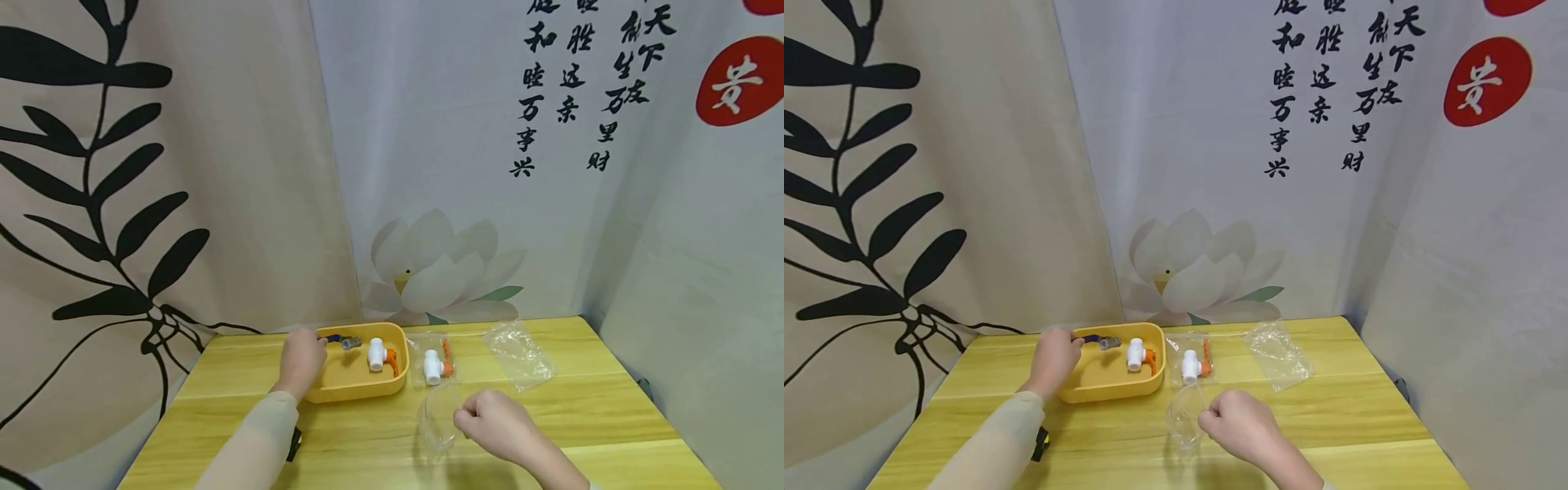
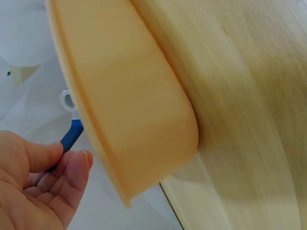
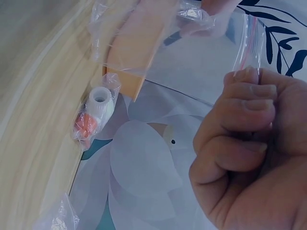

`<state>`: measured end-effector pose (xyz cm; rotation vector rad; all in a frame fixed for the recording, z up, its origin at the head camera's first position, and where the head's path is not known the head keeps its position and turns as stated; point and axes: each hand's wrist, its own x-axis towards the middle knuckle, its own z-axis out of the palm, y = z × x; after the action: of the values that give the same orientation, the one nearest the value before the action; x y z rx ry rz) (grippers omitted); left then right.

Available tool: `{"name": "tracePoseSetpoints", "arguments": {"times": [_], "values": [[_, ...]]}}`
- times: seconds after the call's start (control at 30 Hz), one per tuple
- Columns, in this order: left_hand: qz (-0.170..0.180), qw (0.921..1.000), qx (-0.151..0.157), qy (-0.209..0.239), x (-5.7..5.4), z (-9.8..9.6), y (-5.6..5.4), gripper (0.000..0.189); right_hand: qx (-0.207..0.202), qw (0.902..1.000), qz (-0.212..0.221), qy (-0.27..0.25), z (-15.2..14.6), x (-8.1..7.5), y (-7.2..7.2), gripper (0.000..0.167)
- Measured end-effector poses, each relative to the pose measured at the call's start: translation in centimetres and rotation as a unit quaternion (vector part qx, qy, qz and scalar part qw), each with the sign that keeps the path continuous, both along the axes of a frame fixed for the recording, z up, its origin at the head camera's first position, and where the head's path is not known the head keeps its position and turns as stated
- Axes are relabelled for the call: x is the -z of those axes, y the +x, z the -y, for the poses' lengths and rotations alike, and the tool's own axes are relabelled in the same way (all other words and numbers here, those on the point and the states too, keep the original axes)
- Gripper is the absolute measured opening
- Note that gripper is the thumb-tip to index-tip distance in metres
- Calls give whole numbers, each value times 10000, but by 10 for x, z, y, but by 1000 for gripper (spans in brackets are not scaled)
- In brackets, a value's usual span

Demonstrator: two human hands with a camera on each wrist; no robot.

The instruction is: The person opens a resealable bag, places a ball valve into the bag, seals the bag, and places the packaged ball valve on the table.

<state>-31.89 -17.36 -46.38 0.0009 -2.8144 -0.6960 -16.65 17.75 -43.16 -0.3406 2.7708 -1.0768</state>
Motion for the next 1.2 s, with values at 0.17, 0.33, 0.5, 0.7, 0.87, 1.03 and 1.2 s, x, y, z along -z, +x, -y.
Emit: {"name": "tracePoseSetpoints", "arguments": {"times": [0.17,0.33,0.5,0.7,0.87,1.03,1.2], "values": [[-234,9995,-33,194,-6,11,10,35,-9,10000,-27,33,0,0,0,46],[-569,9976,-63,381,-8,17,27,20,-23,10000,-31,76,1,1,0,46],[-748,9913,-95,1075,-12,17,55,19,-32,9999,-33,91,2,1,-1,45],[-1006,9785,-178,1792,-19,11,90,15,-37,9999,-27,133,4,0,-2,45],[-1388,9582,-212,2492,-28,2,117,9,-42,9998,-75,176,6,-1,-3,45],[-1511,9387,-58,3097,-36,-14,142,7,-85,9996,-136,228,7,-1,-3,45],[-1661,9261,266,3376,-37,-34,159,4,-92,9995,-151,251,8,-2,-3,45]]}}
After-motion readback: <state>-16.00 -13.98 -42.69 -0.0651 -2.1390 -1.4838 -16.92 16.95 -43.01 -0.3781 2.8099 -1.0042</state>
